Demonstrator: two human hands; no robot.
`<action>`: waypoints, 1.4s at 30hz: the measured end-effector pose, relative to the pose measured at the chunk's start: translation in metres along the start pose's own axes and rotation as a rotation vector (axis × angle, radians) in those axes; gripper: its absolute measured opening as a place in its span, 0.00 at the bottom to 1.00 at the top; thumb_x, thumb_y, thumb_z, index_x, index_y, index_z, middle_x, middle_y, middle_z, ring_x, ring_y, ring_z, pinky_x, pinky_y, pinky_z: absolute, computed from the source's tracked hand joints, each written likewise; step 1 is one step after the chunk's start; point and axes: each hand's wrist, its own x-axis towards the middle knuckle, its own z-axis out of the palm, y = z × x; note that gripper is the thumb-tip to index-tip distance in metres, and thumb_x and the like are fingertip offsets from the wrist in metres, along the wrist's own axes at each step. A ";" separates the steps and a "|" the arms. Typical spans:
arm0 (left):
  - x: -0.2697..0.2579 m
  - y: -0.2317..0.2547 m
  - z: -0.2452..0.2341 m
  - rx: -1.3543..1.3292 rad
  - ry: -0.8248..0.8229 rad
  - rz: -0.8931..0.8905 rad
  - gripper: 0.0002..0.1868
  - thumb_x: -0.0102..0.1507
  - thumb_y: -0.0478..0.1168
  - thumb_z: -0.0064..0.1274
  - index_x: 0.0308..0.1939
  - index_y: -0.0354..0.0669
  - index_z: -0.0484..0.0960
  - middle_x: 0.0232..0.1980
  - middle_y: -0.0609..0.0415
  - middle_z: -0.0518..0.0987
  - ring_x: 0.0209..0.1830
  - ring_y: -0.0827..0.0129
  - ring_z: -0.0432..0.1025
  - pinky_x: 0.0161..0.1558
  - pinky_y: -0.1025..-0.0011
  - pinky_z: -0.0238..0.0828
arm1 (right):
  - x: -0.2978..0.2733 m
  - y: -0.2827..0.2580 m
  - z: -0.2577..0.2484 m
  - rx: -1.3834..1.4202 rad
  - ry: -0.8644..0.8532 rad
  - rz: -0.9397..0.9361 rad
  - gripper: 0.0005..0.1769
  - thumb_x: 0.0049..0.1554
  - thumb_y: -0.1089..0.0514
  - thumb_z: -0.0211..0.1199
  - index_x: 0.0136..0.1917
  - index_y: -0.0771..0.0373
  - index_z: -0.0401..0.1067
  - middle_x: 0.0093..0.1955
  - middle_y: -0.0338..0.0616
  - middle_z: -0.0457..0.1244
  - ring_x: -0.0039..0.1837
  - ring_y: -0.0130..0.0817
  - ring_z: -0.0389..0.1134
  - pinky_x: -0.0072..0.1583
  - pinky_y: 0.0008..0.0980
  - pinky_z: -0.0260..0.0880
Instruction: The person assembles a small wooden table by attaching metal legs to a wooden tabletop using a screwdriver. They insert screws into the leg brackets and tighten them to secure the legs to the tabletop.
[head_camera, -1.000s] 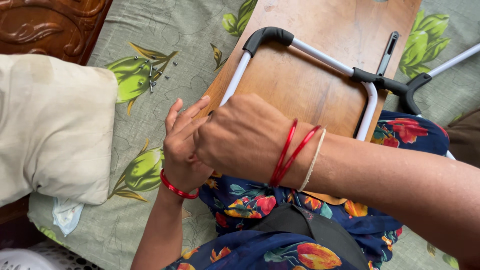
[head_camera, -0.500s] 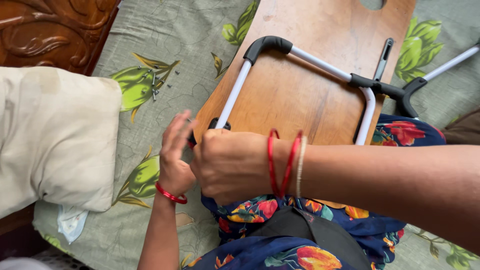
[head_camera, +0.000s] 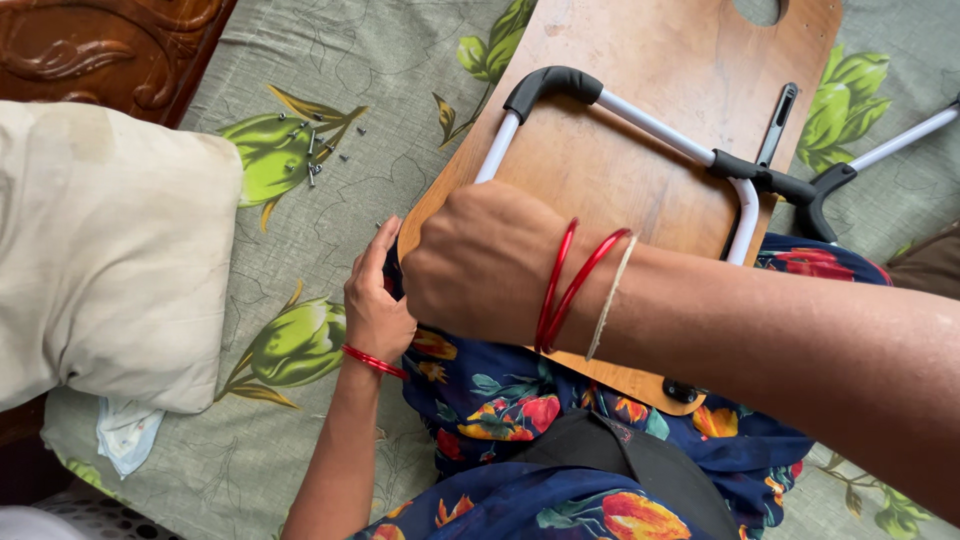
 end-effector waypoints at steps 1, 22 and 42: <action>0.000 0.000 0.000 0.003 -0.004 -0.024 0.41 0.58 0.42 0.66 0.72 0.37 0.67 0.69 0.39 0.75 0.69 0.48 0.69 0.67 0.58 0.66 | 0.001 0.001 0.001 0.011 -0.022 0.026 0.11 0.50 0.54 0.64 0.28 0.56 0.76 0.27 0.43 0.68 0.33 0.41 0.73 0.33 0.41 0.68; 0.001 -0.023 0.007 -0.216 -0.074 -0.155 0.45 0.65 0.45 0.58 0.81 0.40 0.53 0.76 0.38 0.68 0.76 0.54 0.66 0.71 0.63 0.64 | 0.008 -0.036 0.028 -0.628 0.104 -0.363 0.19 0.49 0.45 0.54 0.37 0.59 0.79 0.43 0.48 0.70 0.42 0.43 0.72 0.34 0.36 0.63; -0.003 -0.021 0.010 -0.272 -0.044 -0.115 0.56 0.54 0.40 0.70 0.79 0.36 0.52 0.73 0.31 0.69 0.75 0.54 0.67 0.70 0.66 0.64 | 0.013 -0.021 -0.008 -0.042 -0.254 -0.016 0.11 0.53 0.50 0.63 0.35 0.57 0.79 0.37 0.43 0.71 0.43 0.42 0.74 0.37 0.42 0.71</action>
